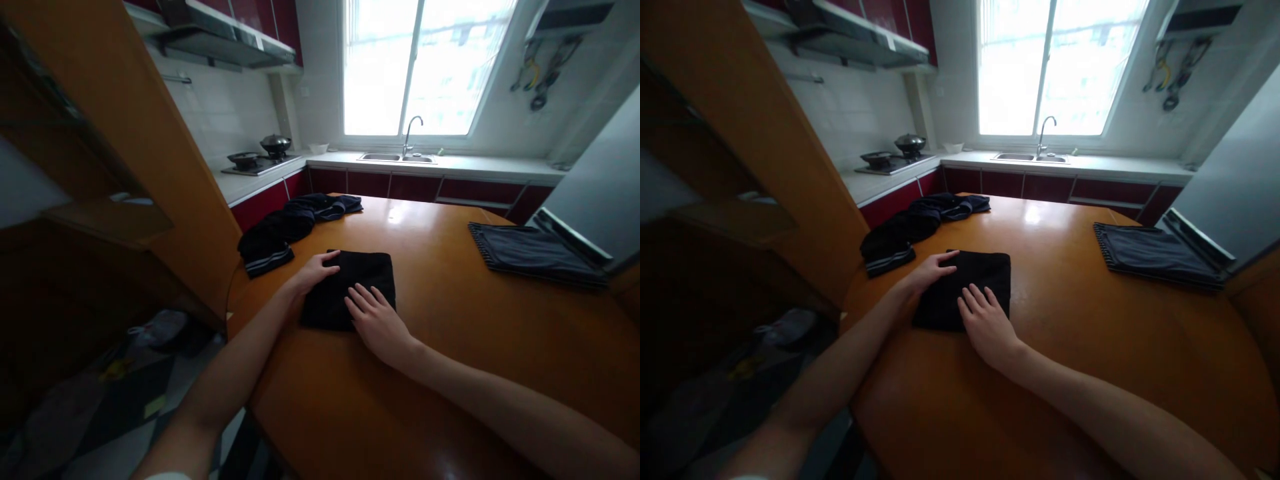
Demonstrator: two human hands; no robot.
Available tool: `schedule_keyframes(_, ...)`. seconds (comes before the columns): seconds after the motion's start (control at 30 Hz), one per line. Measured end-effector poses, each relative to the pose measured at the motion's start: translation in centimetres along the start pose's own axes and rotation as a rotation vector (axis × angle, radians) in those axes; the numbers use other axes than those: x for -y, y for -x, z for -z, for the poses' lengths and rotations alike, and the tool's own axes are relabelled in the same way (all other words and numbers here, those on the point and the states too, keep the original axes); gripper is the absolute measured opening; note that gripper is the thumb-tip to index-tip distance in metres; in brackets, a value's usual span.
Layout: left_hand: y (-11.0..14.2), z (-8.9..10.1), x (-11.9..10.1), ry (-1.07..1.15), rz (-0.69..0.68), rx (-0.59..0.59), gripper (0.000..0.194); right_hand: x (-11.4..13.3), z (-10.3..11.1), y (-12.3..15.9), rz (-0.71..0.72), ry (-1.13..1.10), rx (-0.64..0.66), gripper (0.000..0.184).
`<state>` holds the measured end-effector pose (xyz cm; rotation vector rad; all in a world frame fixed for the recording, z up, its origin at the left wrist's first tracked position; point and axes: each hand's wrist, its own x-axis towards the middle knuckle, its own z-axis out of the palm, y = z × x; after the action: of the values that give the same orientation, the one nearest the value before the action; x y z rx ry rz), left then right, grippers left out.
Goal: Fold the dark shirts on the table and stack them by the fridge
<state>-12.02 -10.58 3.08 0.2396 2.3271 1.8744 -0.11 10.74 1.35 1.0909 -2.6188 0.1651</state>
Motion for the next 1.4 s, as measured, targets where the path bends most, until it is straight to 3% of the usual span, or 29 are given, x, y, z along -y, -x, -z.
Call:
schedule_keyframes(0.17,0.6,1.7,-1.0,0.203,0.101,0.035,0.075,0.4,0.3,-1.2,0.013,-0.01,-0.013,0.041)
schedule_keyframes(0.3,0.7,2.9,-0.7,0.114,0.059,0.022,0.067,1.2,-0.2,-1.6,-0.011,-0.104,-0.048,0.042)
schedule_keyframes(0.47,0.6,3.2,0.3,-0.026,0.038,0.041,0.067,2.0,-2.1,-1.3,-0.005,-0.113,0.015,0.042)
schedule_keyframes(0.57,0.4,3.0,0.5,-0.096,-0.044,0.031,0.067,1.9,-1.5,-1.3,-0.012,-0.234,0.031,0.044)
schedule_keyframes(0.7,0.0,2.8,0.7,-0.185,-0.145,0.005,0.067,-0.7,0.4,-3.4,-0.148,-0.397,-0.072,0.044)
schedule_keyframes(0.8,-0.2,2.8,0.9,-0.221,-0.142,-0.004,0.067,-4.7,0.2,-5.8,-0.346,-0.295,-0.134,0.046)
schedule_keyframes(0.87,-0.2,2.7,1.1,-0.231,-0.126,-0.022,0.065,-7.4,-0.8,-6.9,-0.416,-0.222,-0.055,0.05)
schedule_keyframes(0.97,-0.4,2.7,1.4,-0.242,-0.108,-0.045,0.062,-9.8,-2.6,-7.5,-0.407,-0.182,0.105,0.057)
schedule_keyframes(1.1,-0.8,2.8,1.7,-0.265,-0.082,-0.042,0.058,-10.3,-4.0,-7.2,-0.386,-0.168,0.153,0.065)
schedule_keyframes(1.27,-0.8,2.8,1.5,-0.269,-0.073,-0.034,0.059,-10.5,-3.9,-7.4,-0.401,-0.199,0.177,0.069)
schedule_keyframes(1.33,-0.5,2.5,1.2,-0.382,-0.075,-0.06,0.061,-10.7,-3.3,-7.7,-0.428,-0.237,0.168,0.064)
schedule_keyframes(1.4,0.1,1.7,0.6,-0.57,-0.097,-0.17,0.064,-10.5,-2.5,-7.8,-0.482,-0.263,0.108,0.057)
